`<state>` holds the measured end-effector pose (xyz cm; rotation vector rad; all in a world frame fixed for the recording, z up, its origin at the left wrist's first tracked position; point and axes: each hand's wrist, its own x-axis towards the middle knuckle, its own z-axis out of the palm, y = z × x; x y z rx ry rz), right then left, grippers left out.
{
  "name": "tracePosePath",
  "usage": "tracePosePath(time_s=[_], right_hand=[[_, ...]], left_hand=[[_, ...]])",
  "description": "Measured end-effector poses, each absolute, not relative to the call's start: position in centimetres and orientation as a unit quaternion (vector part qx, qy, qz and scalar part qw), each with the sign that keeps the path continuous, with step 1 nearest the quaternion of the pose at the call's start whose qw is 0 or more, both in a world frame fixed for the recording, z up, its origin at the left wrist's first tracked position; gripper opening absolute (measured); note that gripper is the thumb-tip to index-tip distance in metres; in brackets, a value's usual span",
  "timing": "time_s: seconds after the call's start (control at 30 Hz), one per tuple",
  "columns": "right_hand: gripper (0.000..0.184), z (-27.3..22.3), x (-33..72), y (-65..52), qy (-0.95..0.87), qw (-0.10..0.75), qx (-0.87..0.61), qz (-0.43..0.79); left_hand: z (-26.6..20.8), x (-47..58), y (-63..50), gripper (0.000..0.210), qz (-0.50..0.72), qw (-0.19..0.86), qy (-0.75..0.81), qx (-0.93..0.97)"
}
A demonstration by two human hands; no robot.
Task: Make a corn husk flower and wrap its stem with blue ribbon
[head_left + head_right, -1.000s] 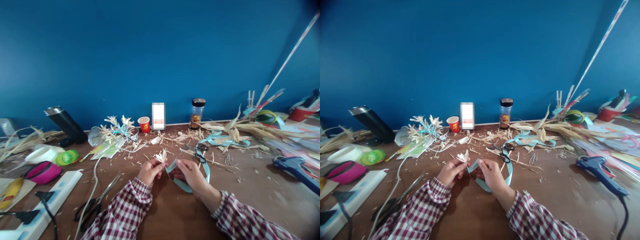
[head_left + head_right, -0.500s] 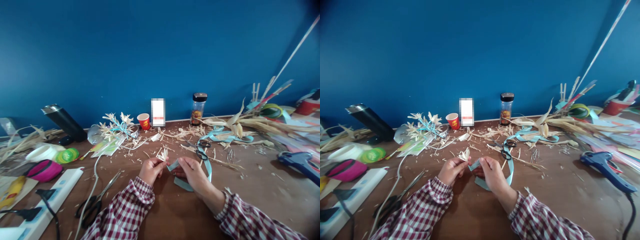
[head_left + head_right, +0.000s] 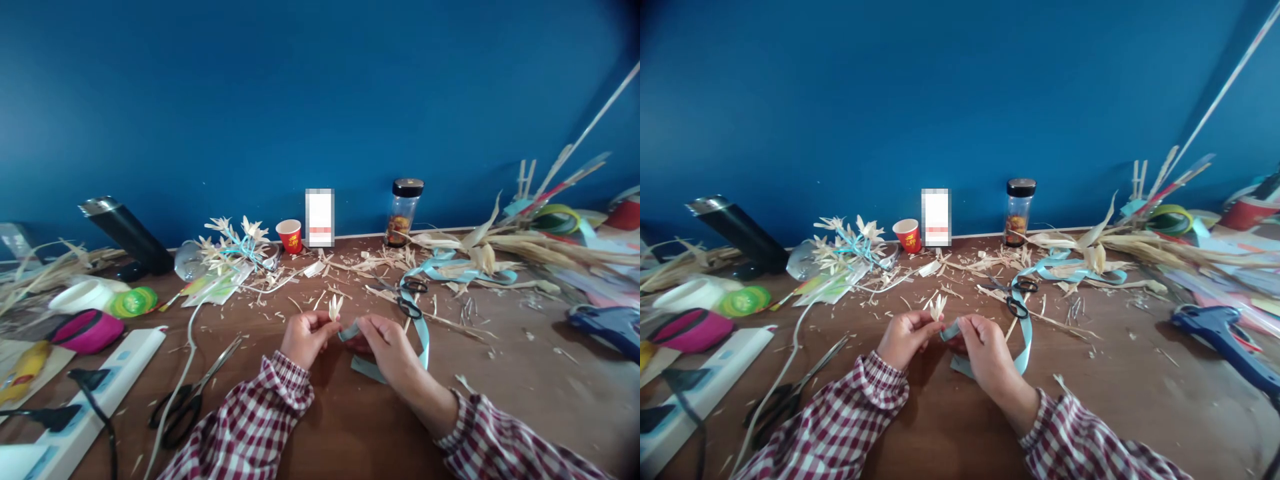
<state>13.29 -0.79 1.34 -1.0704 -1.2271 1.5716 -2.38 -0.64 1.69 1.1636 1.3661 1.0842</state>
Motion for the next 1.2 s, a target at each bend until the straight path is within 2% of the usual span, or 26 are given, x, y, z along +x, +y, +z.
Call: tracePosePath(time_s=[0.63,0.73,0.97,1.2], right_hand=[[0.030,1.3,13.3,-0.9,-0.529,0.411,-0.444,0.595],[0.032,1.1,13.4,-1.0,-0.564,0.408,-0.462,0.550],[0.029,2.3,13.5,-0.9,-0.681,0.407,-0.507,0.337],[0.028,2.4,13.6,-1.1,-0.691,0.406,-0.477,0.363]], left_hand=[[1.6,-1.6,-0.4,0.028,0.476,0.494,0.604,0.405],[1.4,-1.6,-0.2,0.029,0.479,0.497,0.601,0.404],[1.6,-1.6,-0.3,0.026,0.469,0.497,0.604,0.410],[1.9,-1.5,-0.4,0.022,0.463,0.504,0.594,0.424]])
